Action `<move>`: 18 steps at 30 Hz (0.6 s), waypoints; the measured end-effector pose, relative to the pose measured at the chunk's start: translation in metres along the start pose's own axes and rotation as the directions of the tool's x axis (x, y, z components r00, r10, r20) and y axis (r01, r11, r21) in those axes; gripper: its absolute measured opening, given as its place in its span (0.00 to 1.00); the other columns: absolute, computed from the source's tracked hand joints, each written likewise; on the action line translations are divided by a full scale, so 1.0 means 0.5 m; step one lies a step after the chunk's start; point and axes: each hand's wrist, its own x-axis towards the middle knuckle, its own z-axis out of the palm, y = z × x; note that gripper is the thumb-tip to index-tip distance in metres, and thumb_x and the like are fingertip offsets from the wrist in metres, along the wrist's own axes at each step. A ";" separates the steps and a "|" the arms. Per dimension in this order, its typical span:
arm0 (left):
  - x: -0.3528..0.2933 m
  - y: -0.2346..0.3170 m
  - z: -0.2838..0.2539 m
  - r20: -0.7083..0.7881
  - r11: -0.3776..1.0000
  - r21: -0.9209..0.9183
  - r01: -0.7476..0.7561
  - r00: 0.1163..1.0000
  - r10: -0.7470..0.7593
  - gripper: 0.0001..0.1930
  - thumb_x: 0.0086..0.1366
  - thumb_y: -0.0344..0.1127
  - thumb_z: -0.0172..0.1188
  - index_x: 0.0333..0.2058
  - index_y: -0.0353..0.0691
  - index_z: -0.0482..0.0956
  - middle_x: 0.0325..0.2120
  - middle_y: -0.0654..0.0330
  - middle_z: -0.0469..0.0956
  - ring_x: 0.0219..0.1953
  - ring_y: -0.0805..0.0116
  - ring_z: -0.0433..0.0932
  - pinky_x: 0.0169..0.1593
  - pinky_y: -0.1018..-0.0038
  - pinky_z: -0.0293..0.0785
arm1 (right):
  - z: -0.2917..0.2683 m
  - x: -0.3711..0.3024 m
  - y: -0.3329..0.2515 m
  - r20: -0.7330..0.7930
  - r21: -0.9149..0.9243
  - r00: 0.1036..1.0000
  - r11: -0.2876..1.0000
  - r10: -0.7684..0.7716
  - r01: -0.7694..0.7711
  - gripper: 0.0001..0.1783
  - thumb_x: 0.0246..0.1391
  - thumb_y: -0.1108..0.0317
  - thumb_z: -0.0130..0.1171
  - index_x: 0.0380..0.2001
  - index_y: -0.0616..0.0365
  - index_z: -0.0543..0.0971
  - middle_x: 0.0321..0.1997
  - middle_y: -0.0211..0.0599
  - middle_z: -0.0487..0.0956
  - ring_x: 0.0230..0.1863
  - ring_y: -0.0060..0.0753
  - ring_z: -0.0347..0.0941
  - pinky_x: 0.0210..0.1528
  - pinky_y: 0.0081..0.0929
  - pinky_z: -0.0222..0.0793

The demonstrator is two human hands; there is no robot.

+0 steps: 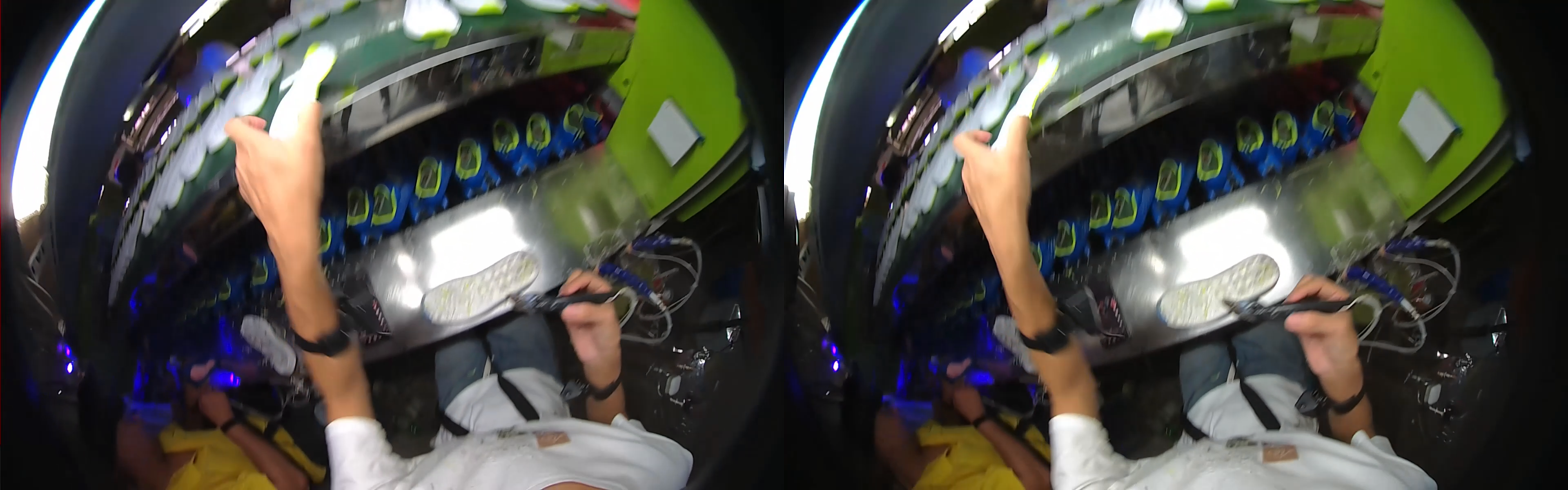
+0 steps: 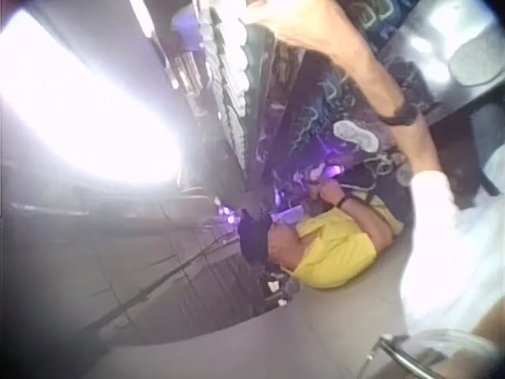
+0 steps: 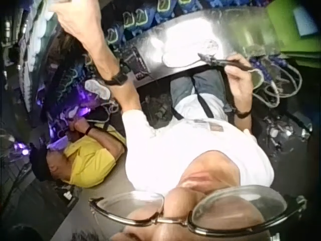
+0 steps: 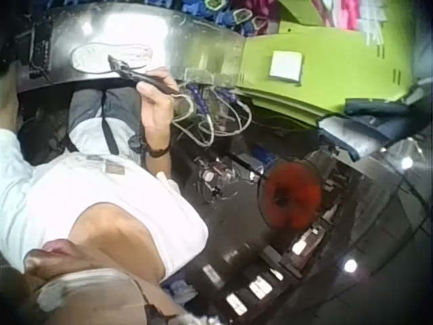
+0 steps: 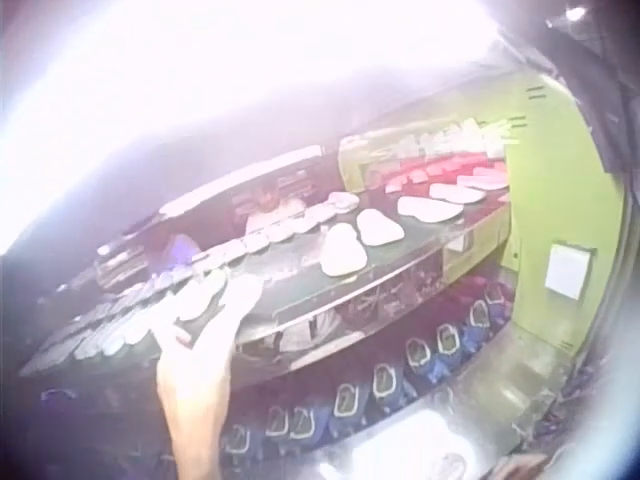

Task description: The recorder uses a brush tool to apply a liquid substance, likely adhesive or solvent, to the edges and surface of white shoe soles on a production line.

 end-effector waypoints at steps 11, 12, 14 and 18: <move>-0.682 -0.199 -0.142 0.998 -0.371 0.030 0.928 -0.011 0.054 0.31 0.61 0.30 0.62 0.61 0.30 0.62 0.52 0.46 0.73 0.49 0.60 0.77 0.47 0.66 0.77 | -0.004 -0.024 0.124 0.093 -0.295 0.988 0.951 0.124 -0.091 0.15 0.36 0.82 0.68 0.32 0.64 0.80 0.34 0.35 0.76 0.34 0.24 0.73 0.37 0.18 0.67; -0.700 -0.204 -0.164 0.999 -0.310 -0.034 0.950 0.042 0.019 0.30 0.65 0.36 0.58 0.62 0.32 0.60 0.54 0.46 0.72 0.49 0.60 0.77 0.49 0.64 0.76 | 0.012 -0.026 0.130 0.159 -0.418 0.985 0.908 0.066 0.007 0.15 0.35 0.83 0.70 0.32 0.65 0.82 0.33 0.36 0.78 0.33 0.24 0.75 0.36 0.18 0.69; -0.725 -0.218 -0.170 0.998 -0.236 -0.056 0.970 0.055 -0.009 0.29 0.70 0.42 0.53 0.64 0.33 0.59 0.55 0.47 0.71 0.50 0.60 0.77 0.52 0.63 0.75 | 0.051 -0.015 0.124 0.342 -0.562 0.939 0.795 -0.029 0.229 0.16 0.36 0.81 0.73 0.33 0.64 0.84 0.32 0.39 0.82 0.32 0.26 0.78 0.34 0.19 0.71; -0.758 -0.218 -0.184 0.953 -0.399 -0.262 0.879 0.300 0.034 0.35 0.73 0.59 0.27 0.66 0.36 0.56 0.55 0.49 0.72 0.48 0.60 0.77 0.50 0.63 0.75 | 0.173 0.029 0.147 0.546 -0.557 0.823 0.665 -0.158 0.497 0.13 0.42 0.80 0.69 0.35 0.65 0.83 0.33 0.42 0.82 0.33 0.32 0.80 0.33 0.24 0.74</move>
